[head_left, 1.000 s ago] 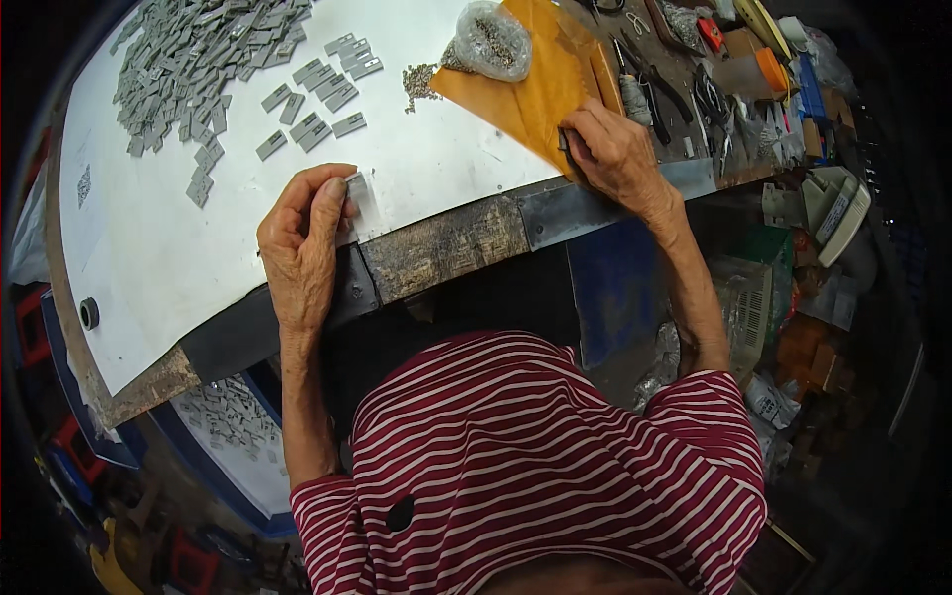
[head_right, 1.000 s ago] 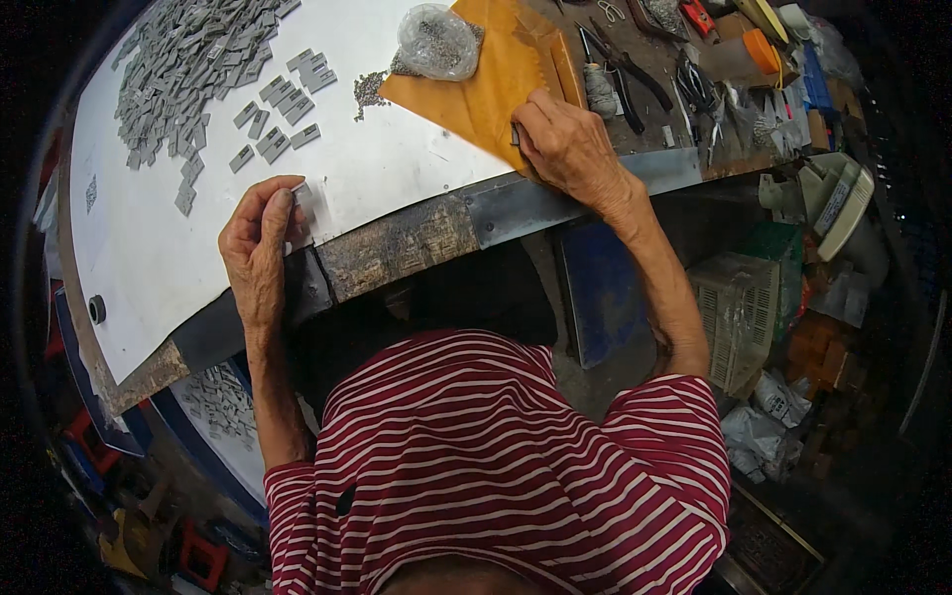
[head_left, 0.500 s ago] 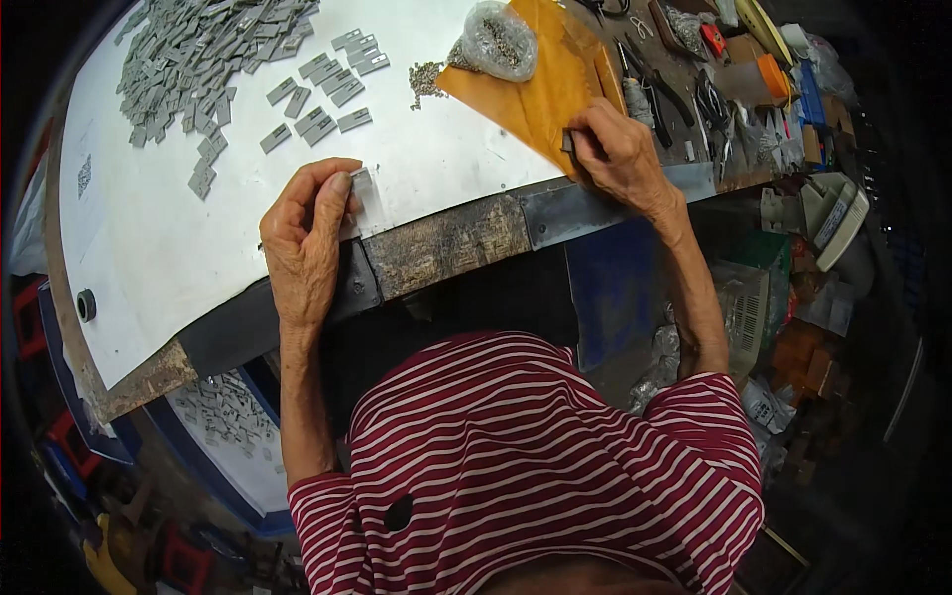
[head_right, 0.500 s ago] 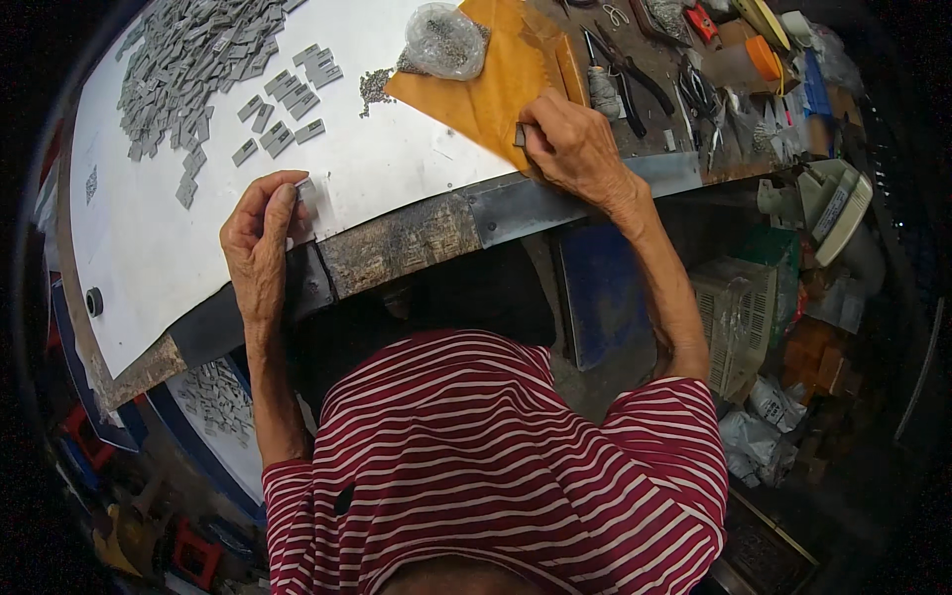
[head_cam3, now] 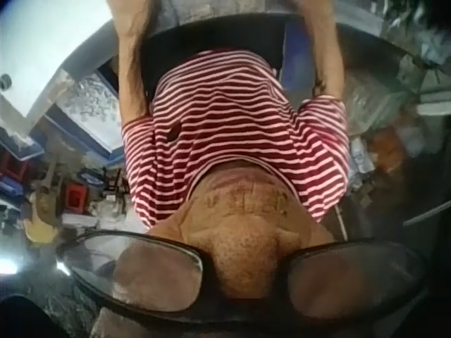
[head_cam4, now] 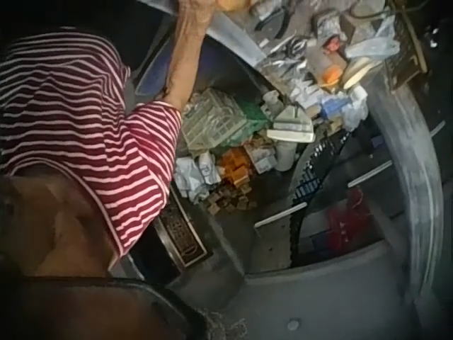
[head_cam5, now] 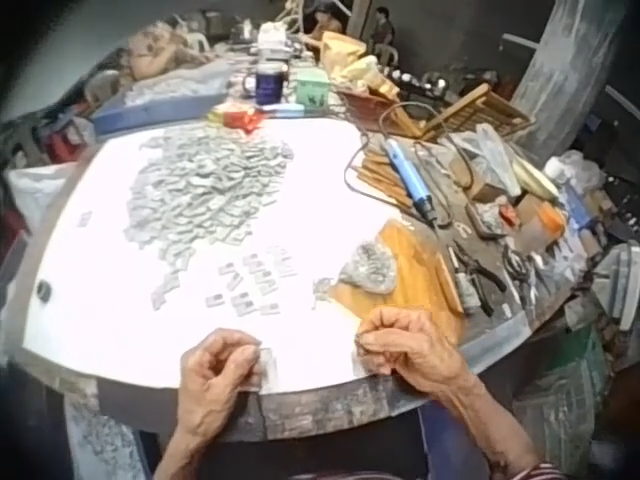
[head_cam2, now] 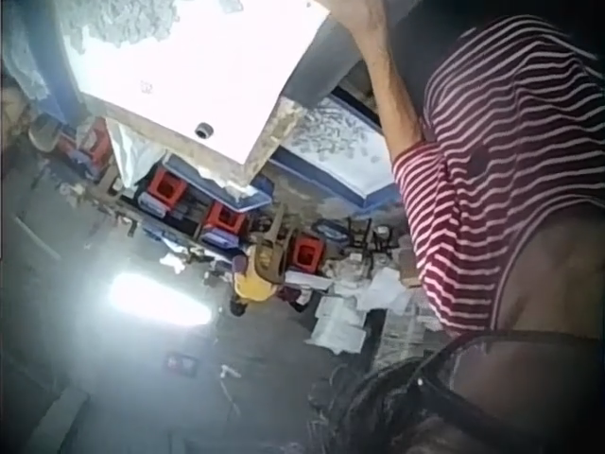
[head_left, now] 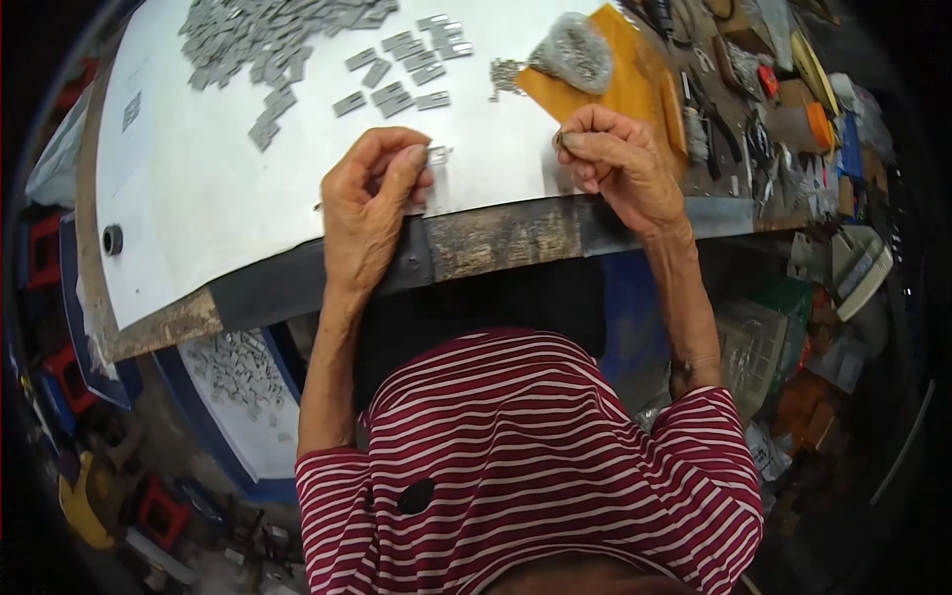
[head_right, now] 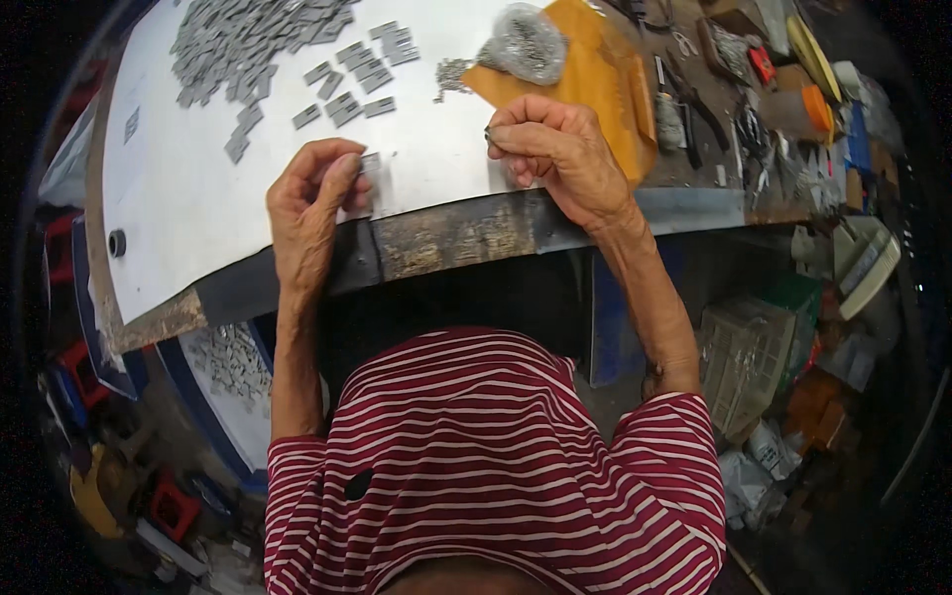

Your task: Assembling small metal components by hand at a workbench.

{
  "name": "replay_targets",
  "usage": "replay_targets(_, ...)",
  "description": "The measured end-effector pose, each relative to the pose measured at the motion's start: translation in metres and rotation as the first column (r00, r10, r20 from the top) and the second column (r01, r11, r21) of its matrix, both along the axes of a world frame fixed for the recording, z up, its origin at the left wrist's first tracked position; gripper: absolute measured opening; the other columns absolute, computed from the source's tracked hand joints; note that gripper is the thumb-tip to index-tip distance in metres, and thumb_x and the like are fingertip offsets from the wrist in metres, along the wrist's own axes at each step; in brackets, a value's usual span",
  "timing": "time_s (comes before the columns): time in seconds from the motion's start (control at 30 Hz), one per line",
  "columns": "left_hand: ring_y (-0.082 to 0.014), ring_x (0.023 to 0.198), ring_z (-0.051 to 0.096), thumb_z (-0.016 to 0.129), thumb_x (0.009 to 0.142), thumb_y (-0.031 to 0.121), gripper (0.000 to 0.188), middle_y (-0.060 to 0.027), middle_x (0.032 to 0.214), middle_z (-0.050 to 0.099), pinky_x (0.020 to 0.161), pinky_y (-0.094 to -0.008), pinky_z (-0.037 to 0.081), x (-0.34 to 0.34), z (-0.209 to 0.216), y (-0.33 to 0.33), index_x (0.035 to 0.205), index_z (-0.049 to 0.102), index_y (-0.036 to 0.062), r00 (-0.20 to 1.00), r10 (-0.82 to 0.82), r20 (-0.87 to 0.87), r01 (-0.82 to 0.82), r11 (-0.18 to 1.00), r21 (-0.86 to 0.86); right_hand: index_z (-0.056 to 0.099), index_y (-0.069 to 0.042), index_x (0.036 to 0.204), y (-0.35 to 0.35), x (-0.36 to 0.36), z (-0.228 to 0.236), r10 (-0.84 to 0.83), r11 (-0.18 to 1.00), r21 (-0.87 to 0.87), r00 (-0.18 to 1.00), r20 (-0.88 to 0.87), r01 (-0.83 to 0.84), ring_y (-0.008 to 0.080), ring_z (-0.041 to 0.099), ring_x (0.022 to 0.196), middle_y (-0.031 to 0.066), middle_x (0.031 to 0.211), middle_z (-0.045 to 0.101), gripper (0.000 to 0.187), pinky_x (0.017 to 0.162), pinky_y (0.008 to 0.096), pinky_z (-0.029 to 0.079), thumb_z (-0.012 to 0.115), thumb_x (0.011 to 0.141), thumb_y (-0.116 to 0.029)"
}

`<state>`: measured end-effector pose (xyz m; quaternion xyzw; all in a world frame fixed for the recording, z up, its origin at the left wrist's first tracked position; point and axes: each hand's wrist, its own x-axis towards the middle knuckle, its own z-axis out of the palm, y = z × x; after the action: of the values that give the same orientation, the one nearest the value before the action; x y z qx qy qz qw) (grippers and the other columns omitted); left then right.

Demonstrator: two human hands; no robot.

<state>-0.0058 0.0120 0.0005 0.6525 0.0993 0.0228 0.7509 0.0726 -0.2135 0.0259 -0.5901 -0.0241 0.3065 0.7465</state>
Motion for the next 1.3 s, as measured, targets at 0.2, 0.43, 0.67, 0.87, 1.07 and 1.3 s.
replay_targets(0.2,-0.0077,0.068,0.056,0.054,0.088,0.011,0.019,-0.0063,0.079,0.062,0.064,-0.0184,0.047,0.002,-0.002,0.004,0.100,0.057,-0.0032,0.999,-0.048,0.011,0.049,0.998,-0.039,0.060,0.002,0.087,0.041,0.003,-0.012,0.095,0.992,0.091,0.994,-0.057,-0.089,0.0040,0.047,0.054,0.0044,0.070,0.058,0.010,0.047,0.0164,0.039,0.060,0.080,-0.006)
replay_targets(0.43,-0.0080,0.070,0.058,0.056,0.085,0.010,0.020,-0.0053,0.075,0.060,0.064,-0.0184,0.049,0.001,-0.005,0.009,0.102,0.057,-0.0021,0.997,-0.066,0.044,0.068,0.997,-0.031,0.061,0.002,0.086,0.068,0.002,-0.014,0.129,0.991,0.021,0.985,0.119,-0.132,0.0049,0.049,0.054,0.0035,0.069,0.058,0.011,0.048,0.0172,0.040,0.062,0.079,-0.007)
replay_targets(0.67,-0.0074,0.066,0.058,0.057,0.085,0.010,0.021,-0.0058,0.075,0.062,0.060,-0.0174,0.049,0.002,-0.005,0.010,0.102,0.058,-0.0028,0.997,-0.081,0.014,0.082,0.995,-0.057,0.061,0.002,0.086,0.071,-0.001,-0.015,0.099,0.995,-0.043,0.980,0.173,-0.093,0.0052,0.049,0.052,0.0034,0.066,0.058,0.012,0.047,0.0173,0.039,0.062,0.078,-0.007)
replay_targets(0.87,-0.0070,0.064,0.057,0.057,0.086,0.011,0.022,-0.0062,0.074,0.062,0.058,-0.0171,0.047,0.002,-0.005,0.009,0.102,0.059,-0.0033,0.996,-0.092,0.004,0.092,0.994,-0.057,0.061,0.002,0.086,0.069,-0.001,-0.020,0.082,0.997,-0.001,0.983,0.161,-0.083,0.0052,0.049,0.050,0.0036,0.066,0.058,0.011,0.046,0.0168,0.039,0.062,0.078,-0.005)
replay_targets(1.07,-0.0073,0.064,0.057,0.056,0.086,0.012,0.022,-0.0062,0.074,0.062,0.058,-0.0172,0.047,0.002,-0.005,0.008,0.102,0.059,-0.0032,0.995,-0.097,0.003,0.097,0.994,-0.054,0.061,0.002,0.087,0.069,0.000,-0.022,0.100,0.995,-0.011,0.982,0.158,-0.100,0.0051,0.049,0.051,0.0038,0.066,0.059,0.012,0.046,0.0167,0.039,0.063,0.077,-0.004)
replay_targets(1.3,-0.0075,0.064,0.057,0.053,0.088,0.011,0.020,-0.0060,0.074,0.062,0.059,-0.0175,0.049,0.001,-0.004,0.008,0.103,0.059,-0.0017,0.994,-0.107,0.002,0.107,0.994,-0.028,0.060,0.002,0.085,0.070,0.003,-0.022,0.142,0.990,-0.002,0.980,0.136,-0.143,0.0051,0.049,0.050,0.0045,0.067,0.059,0.013,0.045,0.0166,0.039,0.064,0.074,-0.003)
